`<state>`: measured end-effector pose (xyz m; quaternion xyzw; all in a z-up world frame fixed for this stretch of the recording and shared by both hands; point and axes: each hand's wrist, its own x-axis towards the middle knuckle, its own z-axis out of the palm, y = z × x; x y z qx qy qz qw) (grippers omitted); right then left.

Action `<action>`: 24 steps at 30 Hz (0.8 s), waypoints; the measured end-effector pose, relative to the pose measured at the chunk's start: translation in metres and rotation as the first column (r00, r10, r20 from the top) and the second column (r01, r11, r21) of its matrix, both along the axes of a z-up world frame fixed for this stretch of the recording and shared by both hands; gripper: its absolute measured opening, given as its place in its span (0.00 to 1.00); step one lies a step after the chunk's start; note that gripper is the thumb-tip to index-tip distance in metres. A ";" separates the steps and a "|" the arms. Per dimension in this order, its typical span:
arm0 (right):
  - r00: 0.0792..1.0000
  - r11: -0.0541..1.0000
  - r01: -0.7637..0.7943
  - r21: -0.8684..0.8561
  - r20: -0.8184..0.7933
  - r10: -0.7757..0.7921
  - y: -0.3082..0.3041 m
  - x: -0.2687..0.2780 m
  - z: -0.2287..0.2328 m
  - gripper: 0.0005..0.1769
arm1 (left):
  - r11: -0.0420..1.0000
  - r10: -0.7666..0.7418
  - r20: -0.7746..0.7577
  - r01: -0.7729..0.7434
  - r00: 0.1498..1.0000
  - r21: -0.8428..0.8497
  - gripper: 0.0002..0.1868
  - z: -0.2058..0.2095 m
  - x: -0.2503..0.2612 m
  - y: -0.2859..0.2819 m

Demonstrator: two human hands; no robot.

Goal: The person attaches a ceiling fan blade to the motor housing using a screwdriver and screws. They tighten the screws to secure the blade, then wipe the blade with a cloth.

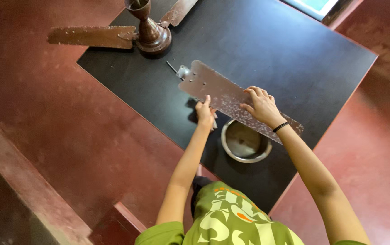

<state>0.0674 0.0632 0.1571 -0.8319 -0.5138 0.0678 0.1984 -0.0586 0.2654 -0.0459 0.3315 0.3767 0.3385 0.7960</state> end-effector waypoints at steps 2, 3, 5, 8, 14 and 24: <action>1.000 0.987 0.025 -0.158 0.008 -0.024 0.024 -0.022 -0.003 0.47 | 0.999 -0.035 0.039 0.035 0.999 -0.021 0.13 -0.002 0.008 0.023; 0.999 0.972 0.040 -0.231 0.016 -0.038 0.038 -0.026 -0.001 0.52 | 0.996 -0.043 0.087 0.049 0.995 -0.072 0.10 0.001 0.013 0.033; 0.999 0.976 0.045 -0.212 0.015 -0.043 0.055 -0.035 -0.008 0.60 | 0.989 -0.066 0.120 0.081 0.991 -0.121 0.10 -0.007 0.000 0.039; 0.996 0.964 0.088 -0.249 -0.007 -0.093 0.072 -0.046 -0.016 0.70 | 0.987 -0.109 0.152 0.125 0.982 -0.099 0.10 -0.006 -0.005 0.058; 0.986 0.932 0.140 -0.334 -0.037 -0.162 0.107 -0.035 -0.011 0.82 | 0.950 -0.171 0.196 0.214 0.966 -0.225 0.13 0.015 0.001 0.092; 0.987 0.952 0.154 -0.266 0.002 -0.159 0.141 0.005 -0.023 0.85 | 0.914 -0.324 0.174 0.355 0.930 -0.195 0.10 -0.003 0.031 0.137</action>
